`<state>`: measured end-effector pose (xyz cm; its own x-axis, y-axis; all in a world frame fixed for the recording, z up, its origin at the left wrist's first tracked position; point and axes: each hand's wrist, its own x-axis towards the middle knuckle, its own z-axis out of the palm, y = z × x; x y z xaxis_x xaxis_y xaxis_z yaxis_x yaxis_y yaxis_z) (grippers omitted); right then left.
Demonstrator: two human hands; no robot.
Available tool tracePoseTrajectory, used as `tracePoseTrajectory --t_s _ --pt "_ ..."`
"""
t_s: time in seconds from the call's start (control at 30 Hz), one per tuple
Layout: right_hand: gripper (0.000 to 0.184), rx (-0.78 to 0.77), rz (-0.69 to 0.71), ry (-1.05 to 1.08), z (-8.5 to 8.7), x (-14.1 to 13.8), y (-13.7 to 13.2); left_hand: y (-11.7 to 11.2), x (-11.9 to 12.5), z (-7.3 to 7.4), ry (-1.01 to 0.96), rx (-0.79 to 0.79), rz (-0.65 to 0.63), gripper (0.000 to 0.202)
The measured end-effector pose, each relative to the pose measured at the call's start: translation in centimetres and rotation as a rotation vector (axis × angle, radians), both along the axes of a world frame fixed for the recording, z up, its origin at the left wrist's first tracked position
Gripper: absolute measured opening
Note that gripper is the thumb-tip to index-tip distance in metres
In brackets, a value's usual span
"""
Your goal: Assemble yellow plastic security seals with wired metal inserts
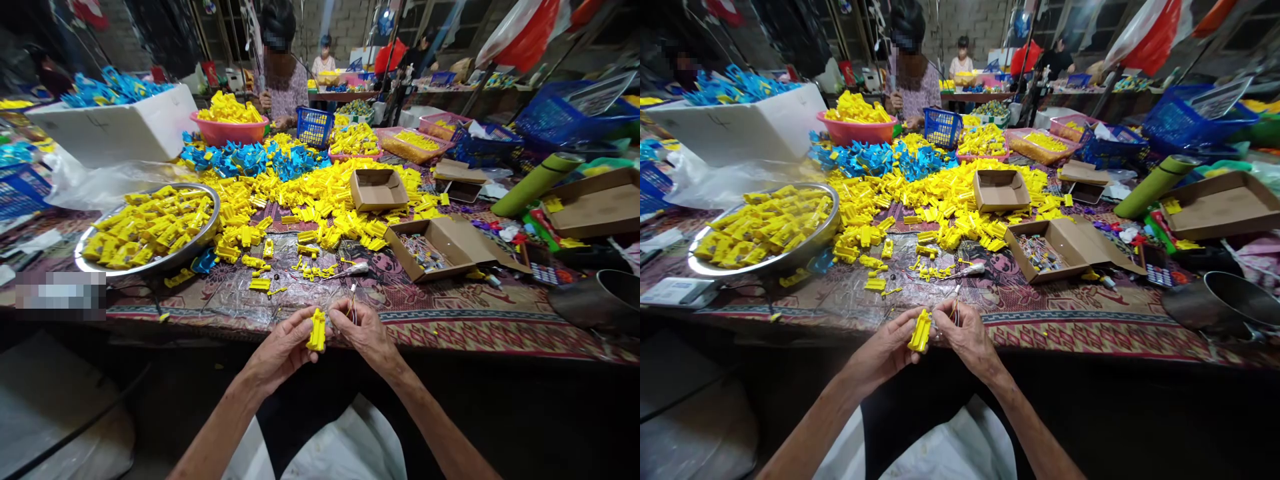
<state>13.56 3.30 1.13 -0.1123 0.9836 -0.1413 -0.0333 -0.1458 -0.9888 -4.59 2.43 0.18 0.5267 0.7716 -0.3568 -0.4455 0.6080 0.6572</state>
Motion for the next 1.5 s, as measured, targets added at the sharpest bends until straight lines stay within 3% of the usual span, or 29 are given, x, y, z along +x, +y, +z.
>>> tracePoseTrajectory --t_s 0.33,0.7,0.9,1.2,1.5 --pt "0.023 0.060 -0.030 -0.038 -1.1 -1.0 -0.6 -0.9 0.4 0.7 0.008 -0.088 0.050 0.039" --pt "0.012 0.265 -0.123 -0.289 -1.6 -1.5 -1.0 -1.2 0.6 1.1 0.051 -0.128 0.103 0.037" --pt "0.015 0.261 -0.092 -0.333 -1.5 -1.4 -0.9 -1.2 0.8 1.4 0.060 -0.148 0.116 0.039" --pt "0.019 0.253 -0.080 -0.322 -1.5 -1.6 -1.0 -1.2 0.9 1.6 0.050 -0.156 0.142 0.036" --pt "0.016 0.425 -0.076 -0.523 -1.8 -1.4 -1.1 -1.2 0.8 1.0 0.067 -0.074 0.108 0.034"
